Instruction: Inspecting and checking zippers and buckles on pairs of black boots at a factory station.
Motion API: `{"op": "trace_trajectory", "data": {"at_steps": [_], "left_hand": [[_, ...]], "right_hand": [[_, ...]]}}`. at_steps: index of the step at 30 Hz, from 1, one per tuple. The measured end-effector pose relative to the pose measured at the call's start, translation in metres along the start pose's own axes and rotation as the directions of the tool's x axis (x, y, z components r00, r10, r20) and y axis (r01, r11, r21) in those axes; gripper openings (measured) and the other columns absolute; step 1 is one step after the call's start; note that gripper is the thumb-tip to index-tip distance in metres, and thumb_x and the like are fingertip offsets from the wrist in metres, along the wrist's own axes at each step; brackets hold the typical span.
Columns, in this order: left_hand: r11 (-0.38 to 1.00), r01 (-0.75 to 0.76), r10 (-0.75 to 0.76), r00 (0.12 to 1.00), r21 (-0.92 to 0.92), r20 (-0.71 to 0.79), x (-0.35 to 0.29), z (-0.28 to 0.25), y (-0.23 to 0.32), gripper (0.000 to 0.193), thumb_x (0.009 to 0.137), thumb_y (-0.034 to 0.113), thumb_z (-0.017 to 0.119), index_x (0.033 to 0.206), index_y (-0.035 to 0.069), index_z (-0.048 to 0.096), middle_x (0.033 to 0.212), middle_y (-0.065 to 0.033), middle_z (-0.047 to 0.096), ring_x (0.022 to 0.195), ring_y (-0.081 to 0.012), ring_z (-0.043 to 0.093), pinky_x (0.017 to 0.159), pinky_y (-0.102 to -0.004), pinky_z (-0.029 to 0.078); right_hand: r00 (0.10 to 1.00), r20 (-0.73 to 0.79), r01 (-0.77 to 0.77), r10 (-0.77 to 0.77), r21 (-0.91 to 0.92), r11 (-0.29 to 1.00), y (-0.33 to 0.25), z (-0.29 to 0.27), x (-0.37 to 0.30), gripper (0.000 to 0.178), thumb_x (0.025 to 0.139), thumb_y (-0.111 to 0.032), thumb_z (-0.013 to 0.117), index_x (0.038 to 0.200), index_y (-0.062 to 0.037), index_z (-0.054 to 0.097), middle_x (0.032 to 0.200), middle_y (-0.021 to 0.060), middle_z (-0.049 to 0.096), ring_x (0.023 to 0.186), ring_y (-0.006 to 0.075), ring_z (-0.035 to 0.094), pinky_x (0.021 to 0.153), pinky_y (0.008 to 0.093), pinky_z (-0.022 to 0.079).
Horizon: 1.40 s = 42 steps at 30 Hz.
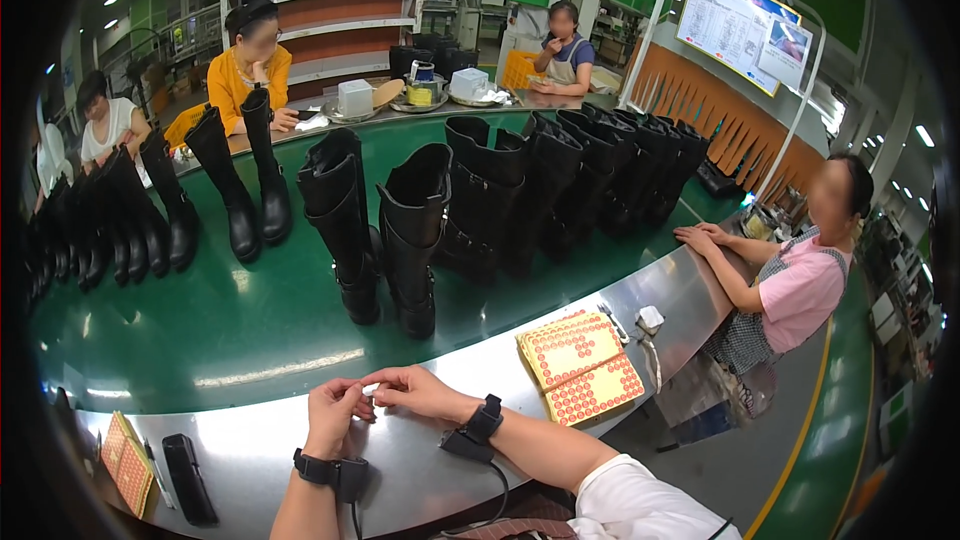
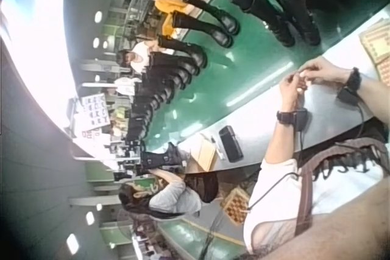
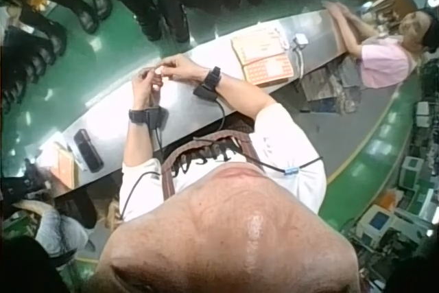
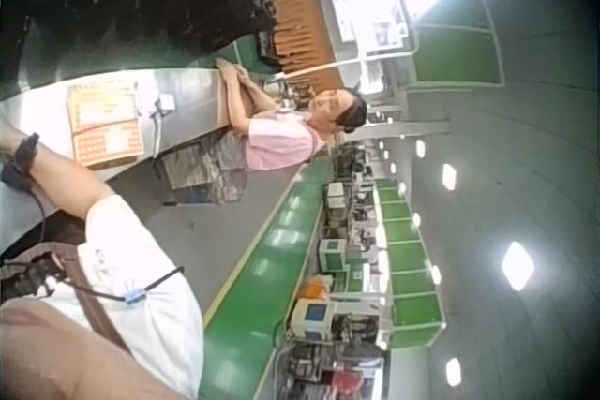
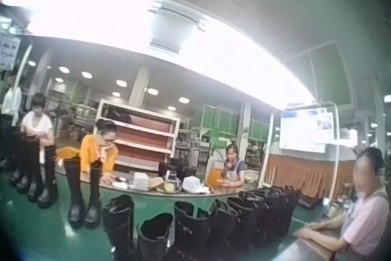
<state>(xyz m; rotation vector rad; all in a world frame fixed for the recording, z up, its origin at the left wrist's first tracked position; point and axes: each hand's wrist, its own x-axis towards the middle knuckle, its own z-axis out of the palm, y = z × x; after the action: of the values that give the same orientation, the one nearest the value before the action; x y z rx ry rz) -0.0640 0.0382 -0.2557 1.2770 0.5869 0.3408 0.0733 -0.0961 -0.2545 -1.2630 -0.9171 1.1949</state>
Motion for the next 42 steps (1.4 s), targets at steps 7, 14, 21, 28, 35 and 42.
{"op": "trace_trajectory", "data": {"at_steps": [7, 14, 21, 28, 35, 42], "left_hand": [[0.989, -0.104, 0.125, 0.967, 0.106, -0.221, 0.006, -0.004, 0.001, 0.015, 0.088, 0.007, 0.056, 0.091, -0.007, 0.06, 0.067, -0.0088, 0.062, 0.051, -0.0125, 0.059, 0.049, -0.0236, 0.049], [0.994, -0.046, 0.035, 0.993, -0.1, -0.109, 0.005, -0.006, 0.002, 0.022, 0.091, 0.01, 0.061, 0.103, -0.007, 0.063, 0.071, -0.0078, 0.063, 0.054, -0.0115, 0.058, 0.049, -0.0236, 0.05], [0.995, -0.095, 0.098, 0.992, 0.036, -0.077, 0.001, -0.003, 0.004, 0.014, 0.087, 0.009, 0.065, 0.094, -0.003, 0.067, 0.073, -0.0045, 0.065, 0.059, -0.0085, 0.058, 0.056, -0.0199, 0.047], [0.997, -0.077, 0.077, 0.997, 0.01, -0.03, 0.006, -0.006, 0.0, 0.018, 0.088, 0.008, 0.064, 0.101, -0.005, 0.066, 0.08, -0.0087, 0.067, 0.063, -0.0108, 0.061, 0.06, -0.0229, 0.05], [0.997, -0.065, 0.065, 0.998, 0.051, 0.0, 0.007, -0.006, 0.0, 0.019, 0.09, 0.005, 0.059, 0.103, -0.007, 0.065, 0.079, -0.0097, 0.067, 0.065, -0.0112, 0.061, 0.062, -0.0232, 0.05], [0.996, -0.063, 0.062, 0.998, 0.062, 0.014, 0.008, -0.008, -0.003, 0.019, 0.09, 0.003, 0.058, 0.104, -0.008, 0.064, 0.079, -0.0101, 0.067, 0.066, -0.0121, 0.062, 0.063, -0.0234, 0.051]], "right_hand": [[0.997, 0.016, 0.073, -0.072, -0.042, 0.996, -0.002, 0.007, -0.001, 0.037, 0.093, -0.013, 0.057, 0.129, -0.0036, 0.054, 0.085, 0.0002, 0.061, 0.078, 0.0068, 0.055, 0.073, 0.0235, 0.046], [1.0, 0.009, -0.025, 0.025, 0.01, 1.0, -0.015, 0.009, -0.005, 0.036, 0.092, -0.018, 0.06, 0.127, -0.0066, 0.057, 0.086, 0.0011, 0.062, 0.08, 0.0079, 0.056, 0.076, 0.0242, 0.046], [1.0, 0.012, -0.028, 0.027, 0.172, 0.985, -0.004, 0.007, -0.002, 0.035, 0.092, -0.016, 0.061, 0.125, -0.0052, 0.053, 0.084, -0.0001, 0.059, 0.079, 0.0071, 0.054, 0.074, 0.0235, 0.046], [0.998, -0.013, -0.054, 0.058, 0.222, 0.974, -0.002, 0.004, 0.0, 0.037, 0.094, -0.017, 0.058, 0.127, -0.0029, 0.049, 0.088, 0.001, 0.059, 0.08, 0.0079, 0.056, 0.076, 0.0236, 0.047], [0.994, -0.032, -0.094, 0.104, 0.23, 0.969, -0.006, 0.004, -0.002, 0.039, 0.095, -0.015, 0.055, 0.13, -0.0017, 0.046, 0.091, 0.0017, 0.06, 0.084, 0.0089, 0.057, 0.078, 0.0237, 0.049], [0.994, -0.021, -0.101, 0.109, 0.229, 0.968, -0.005, 0.005, -0.001, 0.038, 0.095, -0.015, 0.055, 0.129, -0.0011, 0.047, 0.09, 0.0013, 0.059, 0.083, 0.0087, 0.057, 0.078, 0.0235, 0.049]]}}
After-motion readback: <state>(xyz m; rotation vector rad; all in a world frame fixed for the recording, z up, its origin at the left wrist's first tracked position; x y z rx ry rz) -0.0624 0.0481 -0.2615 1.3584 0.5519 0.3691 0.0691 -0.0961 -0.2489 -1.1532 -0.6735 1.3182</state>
